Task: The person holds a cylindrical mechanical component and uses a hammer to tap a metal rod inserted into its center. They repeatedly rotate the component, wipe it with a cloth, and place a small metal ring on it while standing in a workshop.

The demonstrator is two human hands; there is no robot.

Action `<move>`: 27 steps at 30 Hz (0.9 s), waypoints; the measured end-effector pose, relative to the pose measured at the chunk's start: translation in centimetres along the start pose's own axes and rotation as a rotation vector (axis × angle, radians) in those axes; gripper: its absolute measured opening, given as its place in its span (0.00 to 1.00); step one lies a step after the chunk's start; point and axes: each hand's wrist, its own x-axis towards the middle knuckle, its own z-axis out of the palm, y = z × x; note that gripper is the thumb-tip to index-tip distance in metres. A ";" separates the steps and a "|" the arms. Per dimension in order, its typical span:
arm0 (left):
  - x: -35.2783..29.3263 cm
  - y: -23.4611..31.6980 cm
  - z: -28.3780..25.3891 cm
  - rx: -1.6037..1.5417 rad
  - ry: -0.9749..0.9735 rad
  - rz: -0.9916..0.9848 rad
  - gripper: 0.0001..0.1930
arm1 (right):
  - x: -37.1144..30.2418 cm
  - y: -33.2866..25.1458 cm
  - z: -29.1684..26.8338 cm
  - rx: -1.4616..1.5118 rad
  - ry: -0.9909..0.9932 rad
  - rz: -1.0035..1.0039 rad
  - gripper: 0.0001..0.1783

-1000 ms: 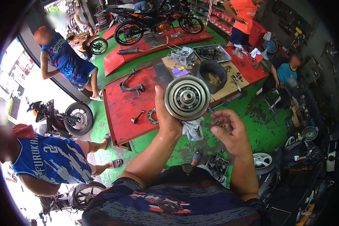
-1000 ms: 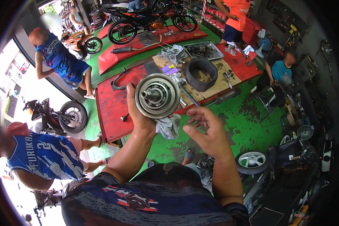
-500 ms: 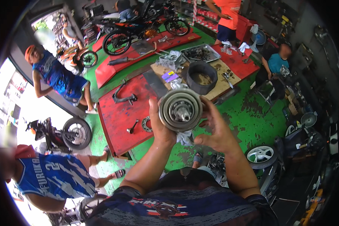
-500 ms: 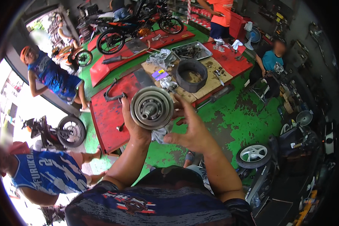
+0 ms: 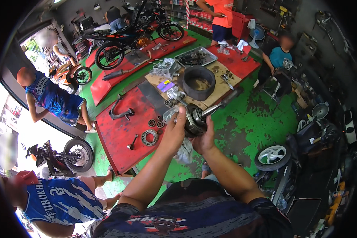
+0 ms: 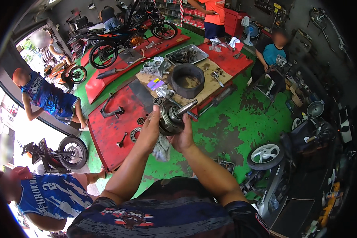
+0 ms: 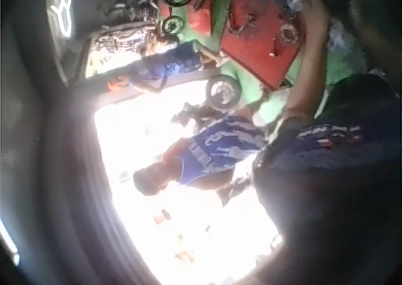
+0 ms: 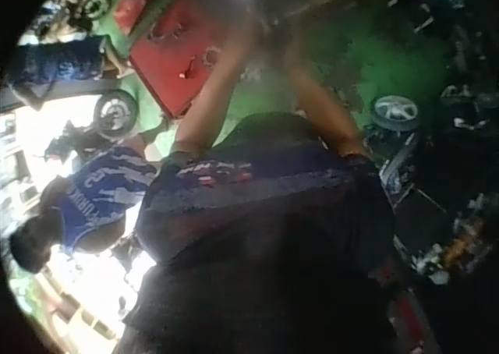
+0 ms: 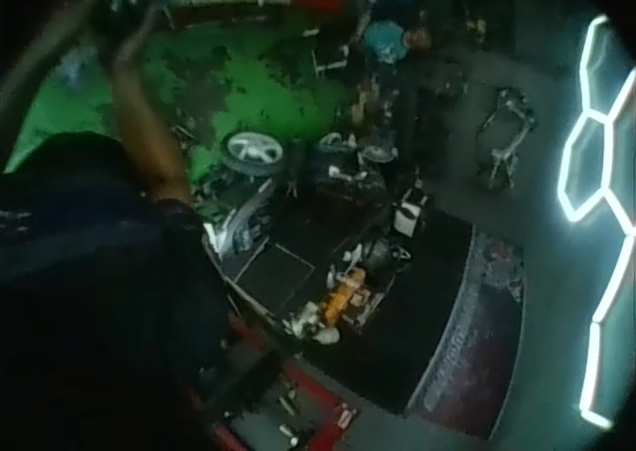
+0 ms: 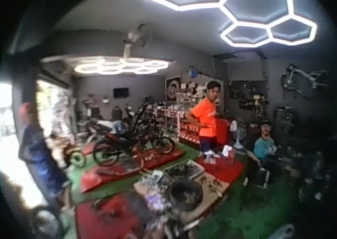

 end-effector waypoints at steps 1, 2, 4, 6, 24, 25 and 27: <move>0.0 0.0 -0.1 0.118 -0.020 0.010 0.51 | -0.1 0.2 -0.2 0.069 0.033 0.003 0.42; -0.2 -0.2 -0.4 0.238 -0.038 0.011 0.52 | -0.1 0.2 -0.1 0.095 0.053 0.026 0.40; -2.2 3.6 0.4 0.482 -0.198 0.001 0.53 | 0.4 -0.3 -2.3 0.168 -0.039 0.007 0.38; -3.4 4.6 -0.1 0.756 -0.215 0.077 0.51 | 0.3 -0.9 -1.5 0.175 -0.059 0.010 0.36; -4.0 0.8 1.8 1.011 0.008 0.726 0.29 | 0.3 1.7 -3.0 0.140 0.067 0.019 0.29; -4.7 0.6 1.6 1.051 -0.028 0.701 0.31 | 0.1 1.8 -3.4 0.173 0.083 0.028 0.28; -5.9 0.9 0.3 1.129 -0.106 0.640 0.33 | -0.1 1.5 -4.0 0.127 0.112 -0.014 0.25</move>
